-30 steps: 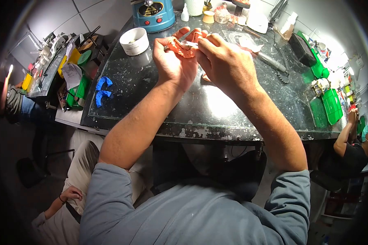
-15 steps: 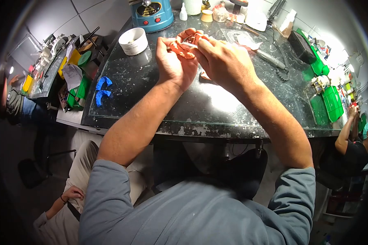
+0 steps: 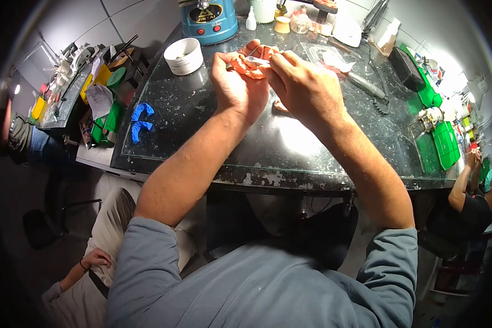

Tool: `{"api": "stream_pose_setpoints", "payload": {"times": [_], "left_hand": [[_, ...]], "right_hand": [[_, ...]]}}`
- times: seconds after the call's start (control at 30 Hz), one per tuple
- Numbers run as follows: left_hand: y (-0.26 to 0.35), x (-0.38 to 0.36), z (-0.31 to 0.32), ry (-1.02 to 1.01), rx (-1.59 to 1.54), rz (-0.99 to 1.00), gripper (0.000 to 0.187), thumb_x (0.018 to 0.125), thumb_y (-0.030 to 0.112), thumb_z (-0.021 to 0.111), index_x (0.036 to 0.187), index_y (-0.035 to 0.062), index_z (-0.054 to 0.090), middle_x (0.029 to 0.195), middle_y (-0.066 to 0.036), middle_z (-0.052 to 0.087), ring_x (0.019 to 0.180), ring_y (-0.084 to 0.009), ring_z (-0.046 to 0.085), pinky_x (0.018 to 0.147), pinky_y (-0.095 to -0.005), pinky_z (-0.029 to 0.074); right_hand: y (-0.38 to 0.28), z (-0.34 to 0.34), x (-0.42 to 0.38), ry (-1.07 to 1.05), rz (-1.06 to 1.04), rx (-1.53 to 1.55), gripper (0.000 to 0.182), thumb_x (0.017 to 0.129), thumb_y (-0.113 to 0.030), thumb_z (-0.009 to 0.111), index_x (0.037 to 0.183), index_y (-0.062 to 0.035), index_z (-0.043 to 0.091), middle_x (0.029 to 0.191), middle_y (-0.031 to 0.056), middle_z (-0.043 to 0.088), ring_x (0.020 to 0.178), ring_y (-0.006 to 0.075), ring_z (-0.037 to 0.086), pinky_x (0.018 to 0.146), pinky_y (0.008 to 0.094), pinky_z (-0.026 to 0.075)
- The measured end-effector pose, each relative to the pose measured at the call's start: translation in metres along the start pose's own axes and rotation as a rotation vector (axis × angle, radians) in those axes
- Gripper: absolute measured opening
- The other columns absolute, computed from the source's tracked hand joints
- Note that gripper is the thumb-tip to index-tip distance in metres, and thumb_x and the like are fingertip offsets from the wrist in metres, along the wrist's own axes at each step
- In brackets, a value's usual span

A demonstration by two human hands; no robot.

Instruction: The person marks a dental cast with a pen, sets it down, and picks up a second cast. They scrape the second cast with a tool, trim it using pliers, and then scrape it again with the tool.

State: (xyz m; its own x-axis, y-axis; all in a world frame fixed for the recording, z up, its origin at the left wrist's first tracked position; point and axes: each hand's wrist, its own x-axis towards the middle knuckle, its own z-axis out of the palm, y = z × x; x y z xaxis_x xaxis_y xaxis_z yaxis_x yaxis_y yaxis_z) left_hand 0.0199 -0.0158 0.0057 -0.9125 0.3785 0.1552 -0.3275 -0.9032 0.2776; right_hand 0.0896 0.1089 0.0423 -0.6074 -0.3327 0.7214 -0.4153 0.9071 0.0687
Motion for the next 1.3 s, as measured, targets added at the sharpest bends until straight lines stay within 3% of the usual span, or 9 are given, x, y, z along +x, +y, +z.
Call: {"api": "stream_pose_setpoints", "payload": {"times": [0.27, 0.33, 0.57, 0.67, 0.83, 1.1, 1.17, 1.3], "left_hand": [[0.0, 0.001, 0.0, -0.016, 0.007, 0.023, 0.05, 0.079, 0.03, 0.045, 0.113, -0.0055, 0.053, 0.109, -0.021, 0.059, 0.104, -0.0308, 0.059, 0.098, -0.0396, 0.048], [-0.001, 0.0, 0.0, 0.009, -0.037, 0.024, 0.038, 0.08, 0.026, 0.044, 0.1, -0.0051, 0.052, 0.103, -0.017, 0.055, 0.102, -0.0358, 0.058, 0.097, -0.0439, 0.047], [0.0, -0.005, 0.007, -0.01, 0.013, -0.049, 0.042, 0.08, 0.029, 0.045, 0.103, -0.0047, 0.054, 0.102, -0.021, 0.057, 0.102, -0.0349, 0.058, 0.097, -0.0422, 0.048], [0.001, -0.003, 0.008, -0.024, -0.082, -0.092, 0.044, 0.08, 0.029, 0.045, 0.104, -0.0056, 0.055, 0.102, -0.022, 0.059, 0.103, -0.0344, 0.058, 0.097, -0.0423, 0.048], [0.008, -0.001, 0.001, -0.075, -0.159, -0.124, 0.044, 0.08, 0.029, 0.044, 0.103, -0.0064, 0.055, 0.101, -0.022, 0.06, 0.101, -0.0335, 0.059, 0.096, -0.0408, 0.049], [0.006, 0.0, -0.001, -0.018, -0.059, -0.067, 0.044, 0.082, 0.031, 0.042, 0.104, -0.0046, 0.055, 0.102, -0.021, 0.06, 0.098, -0.0313, 0.06, 0.093, -0.0393, 0.05], [0.006, -0.001, 0.0, -0.031, -0.069, -0.076, 0.044, 0.082, 0.031, 0.042, 0.105, -0.0042, 0.055, 0.101, -0.021, 0.06, 0.098, -0.0312, 0.06, 0.093, -0.0393, 0.05], [0.004, -0.003, 0.002, -0.004, -0.05, -0.088, 0.045, 0.083, 0.033, 0.042, 0.105, -0.0036, 0.056, 0.101, -0.02, 0.061, 0.098, -0.0309, 0.061, 0.094, -0.0394, 0.05]], "right_hand": [[-0.004, 0.001, 0.002, 0.0, 0.021, 0.037, 0.017, 0.091, -0.024, 0.062, 0.092, -0.0069, 0.059, 0.085, 0.0063, 0.062, 0.069, 0.0273, 0.066, 0.056, 0.0375, 0.053], [-0.004, -0.001, 0.001, -0.024, 0.034, 0.04, 0.017, 0.091, -0.024, 0.062, 0.092, -0.0068, 0.059, 0.085, 0.0066, 0.062, 0.068, 0.0275, 0.066, 0.056, 0.0377, 0.053], [0.002, 0.007, -0.002, -0.072, 0.029, 0.056, 0.017, 0.09, -0.023, 0.062, 0.091, -0.0061, 0.058, 0.086, 0.0079, 0.063, 0.068, 0.027, 0.066, 0.054, 0.0374, 0.053], [0.0, 0.006, -0.001, 0.029, 0.066, 0.095, 0.016, 0.091, -0.021, 0.061, 0.094, -0.0059, 0.059, 0.09, 0.0079, 0.064, 0.07, 0.0263, 0.067, 0.054, 0.0366, 0.053], [-0.006, 0.0, 0.0, 0.003, 0.05, 0.046, 0.018, 0.092, -0.022, 0.061, 0.099, -0.0055, 0.061, 0.095, 0.0074, 0.065, 0.071, 0.0261, 0.067, 0.055, 0.0354, 0.054], [-0.006, 0.004, 0.004, -0.026, 0.041, 0.009, 0.018, 0.091, -0.023, 0.061, 0.099, -0.0063, 0.06, 0.093, 0.0069, 0.064, 0.072, 0.0253, 0.067, 0.057, 0.0358, 0.055], [-0.004, 0.004, 0.004, -0.038, 0.002, 0.026, 0.018, 0.092, -0.022, 0.059, 0.097, -0.005, 0.055, 0.094, 0.0118, 0.061, 0.072, 0.0277, 0.068, 0.057, 0.0386, 0.055], [-0.005, 0.011, 0.003, -0.03, 0.03, 0.039, 0.019, 0.094, -0.024, 0.057, 0.096, -0.0051, 0.055, 0.091, 0.0128, 0.062, 0.07, 0.0284, 0.068, 0.055, 0.0394, 0.055]]}}
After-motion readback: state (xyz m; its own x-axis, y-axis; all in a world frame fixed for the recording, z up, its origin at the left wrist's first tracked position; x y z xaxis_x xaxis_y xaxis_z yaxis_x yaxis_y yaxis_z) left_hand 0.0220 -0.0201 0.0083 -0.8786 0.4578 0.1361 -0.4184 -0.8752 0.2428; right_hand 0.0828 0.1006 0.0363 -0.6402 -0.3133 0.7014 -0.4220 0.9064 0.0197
